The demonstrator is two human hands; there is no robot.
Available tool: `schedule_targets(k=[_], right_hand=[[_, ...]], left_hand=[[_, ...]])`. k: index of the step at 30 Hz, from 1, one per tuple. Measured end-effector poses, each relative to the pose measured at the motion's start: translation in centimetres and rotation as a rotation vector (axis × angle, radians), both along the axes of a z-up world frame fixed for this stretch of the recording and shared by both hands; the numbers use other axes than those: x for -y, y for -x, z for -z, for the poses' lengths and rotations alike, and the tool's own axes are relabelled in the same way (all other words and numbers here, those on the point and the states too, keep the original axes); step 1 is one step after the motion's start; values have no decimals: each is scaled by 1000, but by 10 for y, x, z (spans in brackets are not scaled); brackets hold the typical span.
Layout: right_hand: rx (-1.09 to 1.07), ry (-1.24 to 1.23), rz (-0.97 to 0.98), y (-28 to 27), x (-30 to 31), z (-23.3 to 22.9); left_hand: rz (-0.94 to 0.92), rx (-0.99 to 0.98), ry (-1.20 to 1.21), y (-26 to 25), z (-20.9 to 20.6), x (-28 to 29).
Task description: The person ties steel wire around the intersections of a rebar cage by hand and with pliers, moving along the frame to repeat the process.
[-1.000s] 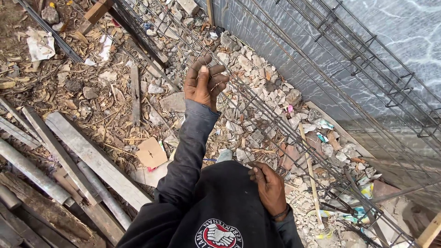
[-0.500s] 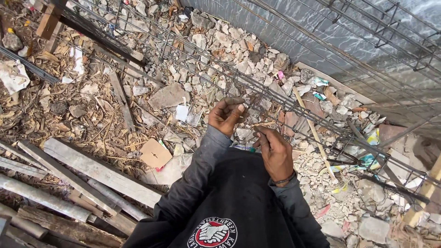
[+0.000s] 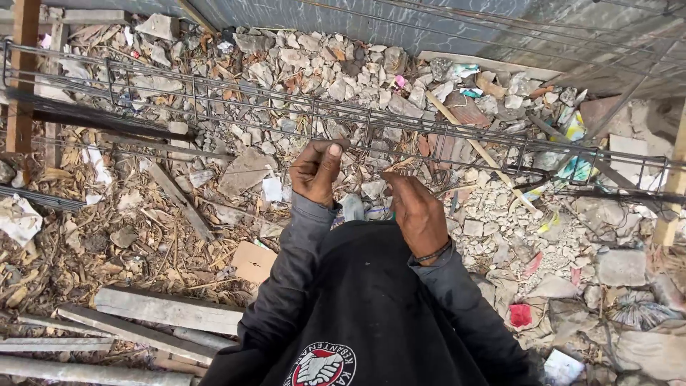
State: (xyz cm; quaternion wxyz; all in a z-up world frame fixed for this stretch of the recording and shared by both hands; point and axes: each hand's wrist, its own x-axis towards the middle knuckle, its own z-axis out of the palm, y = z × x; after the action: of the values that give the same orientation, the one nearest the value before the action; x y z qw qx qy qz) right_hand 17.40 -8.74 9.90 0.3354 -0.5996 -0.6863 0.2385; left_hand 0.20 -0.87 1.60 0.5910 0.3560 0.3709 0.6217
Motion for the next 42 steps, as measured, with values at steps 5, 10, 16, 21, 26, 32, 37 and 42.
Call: schedule_targets(k=[5,10,16,21,26,32,37,42], right_hand=[[-492,774,-667,-37,26,9],[-564,454,10,-33,28,5],[-1283,409,-887,-55,45,-7],[-689,452,-174,-82,56,2],[-1417,149,-688,-104,115,1],[-369,257,-417,-90,113,8],[-1906,247,-416,-100,127,17],[-245,512,163,-76,92,27]], left_hand=[[137,301,-85,47,-29,-22],[279,190,-412,69,-65,-13],[461,499,-356,102,-75,-48],[367,335,-278,136,-76,-65],[551,415,-127,139,-69,-75],[560,481,-59,122,-53,-96],[425,566,151,118,-47,-101],[560,552,-59,126,-41,-113]])
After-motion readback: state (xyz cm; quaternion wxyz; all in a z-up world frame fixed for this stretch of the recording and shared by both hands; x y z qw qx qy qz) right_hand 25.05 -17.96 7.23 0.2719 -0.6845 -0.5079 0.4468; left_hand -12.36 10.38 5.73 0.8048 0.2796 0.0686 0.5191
